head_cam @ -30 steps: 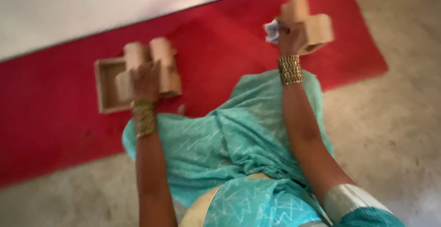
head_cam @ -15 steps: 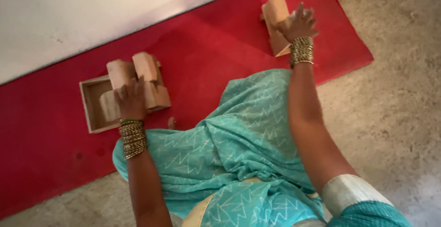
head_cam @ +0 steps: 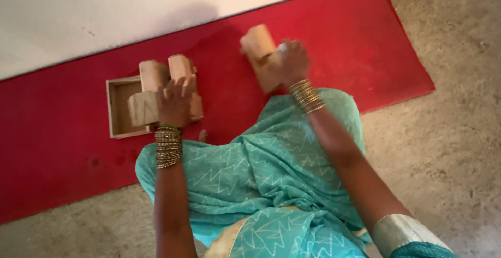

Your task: The person sits on the floor and wipes wooden puzzle pieces and an open wooden box one at a time using a small cloth or tissue, turning each piece over to clean its surfaces and setting cleaned pieces on the mat.

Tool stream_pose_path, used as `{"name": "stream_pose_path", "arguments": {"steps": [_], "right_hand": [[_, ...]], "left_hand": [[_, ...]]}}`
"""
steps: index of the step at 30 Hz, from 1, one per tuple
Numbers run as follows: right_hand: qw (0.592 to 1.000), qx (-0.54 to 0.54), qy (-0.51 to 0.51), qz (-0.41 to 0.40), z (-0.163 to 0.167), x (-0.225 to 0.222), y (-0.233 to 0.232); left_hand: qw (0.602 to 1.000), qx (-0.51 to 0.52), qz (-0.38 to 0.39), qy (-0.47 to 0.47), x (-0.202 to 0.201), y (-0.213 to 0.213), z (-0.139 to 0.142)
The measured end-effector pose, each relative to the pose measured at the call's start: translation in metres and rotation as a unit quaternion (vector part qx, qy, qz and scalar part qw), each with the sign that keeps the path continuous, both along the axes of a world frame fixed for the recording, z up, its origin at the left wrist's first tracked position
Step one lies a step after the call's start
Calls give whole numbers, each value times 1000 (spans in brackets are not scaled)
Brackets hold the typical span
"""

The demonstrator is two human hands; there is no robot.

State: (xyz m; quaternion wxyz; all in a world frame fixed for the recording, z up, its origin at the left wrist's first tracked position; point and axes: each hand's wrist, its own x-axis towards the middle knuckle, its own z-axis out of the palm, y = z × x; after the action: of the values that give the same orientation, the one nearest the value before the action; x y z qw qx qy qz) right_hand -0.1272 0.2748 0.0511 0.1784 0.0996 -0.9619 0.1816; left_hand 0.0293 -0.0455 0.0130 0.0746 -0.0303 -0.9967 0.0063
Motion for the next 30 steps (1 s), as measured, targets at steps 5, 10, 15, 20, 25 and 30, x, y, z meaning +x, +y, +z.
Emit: {"name": "stream_pose_path", "arguments": {"steps": [5,10,15,20,25,30], "right_hand": [[996,89,9,23,-12,35,-73],[997,30,74,9,-27,68,-79],[991,103,42,81,-39,86,-75],[982,119,-35,144,-24,51,-74],[975,90,-197,45,-8,23,-55],[977,139,-163,6,-24,59,-56]], "left_hand": [[1000,6,-21,-22,-8,2,-13],[998,3,-32,44,-6,1,-16],[999,22,-23,29,-7,4,-10],[999,2,-35,0,-9,16,-10],[999,-13,-37,-9,-4,25,-8],[999,-12,-44,27,-11,35,-9]]}}
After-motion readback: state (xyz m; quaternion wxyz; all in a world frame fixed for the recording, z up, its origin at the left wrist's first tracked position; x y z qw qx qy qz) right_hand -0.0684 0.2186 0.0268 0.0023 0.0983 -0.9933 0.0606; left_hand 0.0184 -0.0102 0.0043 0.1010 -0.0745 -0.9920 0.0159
